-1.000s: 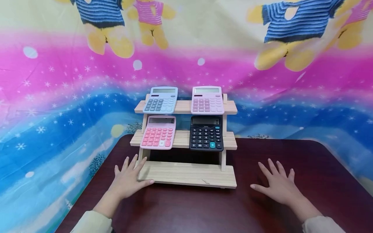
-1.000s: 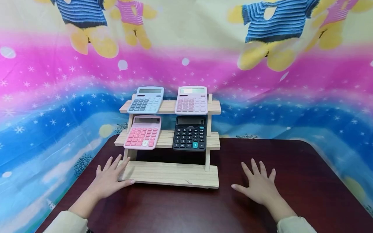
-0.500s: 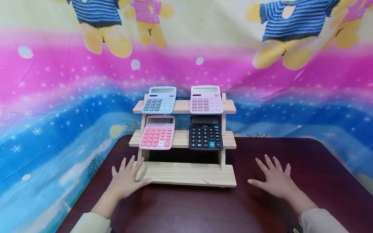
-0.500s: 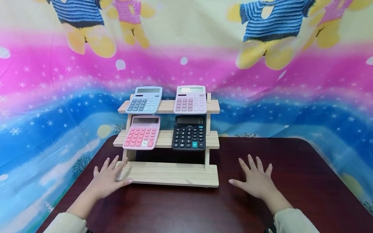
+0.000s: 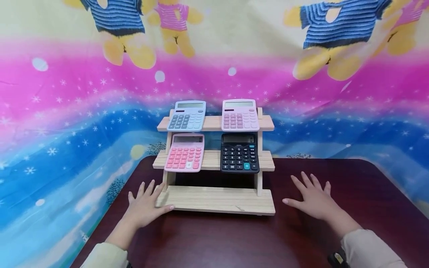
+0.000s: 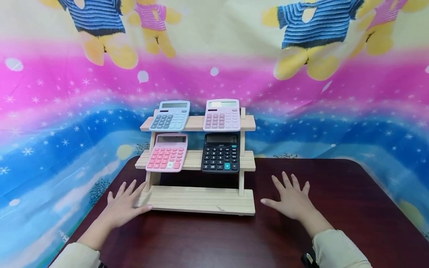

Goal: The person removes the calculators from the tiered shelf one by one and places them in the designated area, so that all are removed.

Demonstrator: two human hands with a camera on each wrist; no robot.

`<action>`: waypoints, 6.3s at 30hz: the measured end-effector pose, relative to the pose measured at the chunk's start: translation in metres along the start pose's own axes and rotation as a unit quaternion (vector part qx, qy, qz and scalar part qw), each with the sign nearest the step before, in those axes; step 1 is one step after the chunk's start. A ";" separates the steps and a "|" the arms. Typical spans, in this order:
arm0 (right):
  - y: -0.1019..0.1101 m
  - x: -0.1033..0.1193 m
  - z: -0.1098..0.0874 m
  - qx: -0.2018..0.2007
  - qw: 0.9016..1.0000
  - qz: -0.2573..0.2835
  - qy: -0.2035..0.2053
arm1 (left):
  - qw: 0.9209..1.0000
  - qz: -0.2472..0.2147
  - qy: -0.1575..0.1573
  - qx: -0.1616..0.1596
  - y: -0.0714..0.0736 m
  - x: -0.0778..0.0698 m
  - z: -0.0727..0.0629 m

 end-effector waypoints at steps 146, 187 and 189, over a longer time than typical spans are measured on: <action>0.089 0.060 0.097 -0.173 0.433 0.873 -0.142 | 0.745 -0.619 0.250 -0.017 -0.073 0.087 0.010; 0.043 -0.055 0.021 -0.203 0.348 0.906 -0.127 | 0.748 -0.612 0.255 0.011 -0.067 0.081 0.008; 0.021 -0.079 0.030 -0.208 0.347 0.906 -0.123 | 0.748 -0.612 0.256 0.010 -0.067 0.081 0.008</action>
Point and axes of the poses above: each hand's wrist, its own z-axis towards the middle knuckle, its own y-axis out of the back of the hand, x = y × z, the point moved 8 cm from there along z, towards the middle knuckle, and after that the axes turned 9 degrees about -z, right-handed, at the moved point
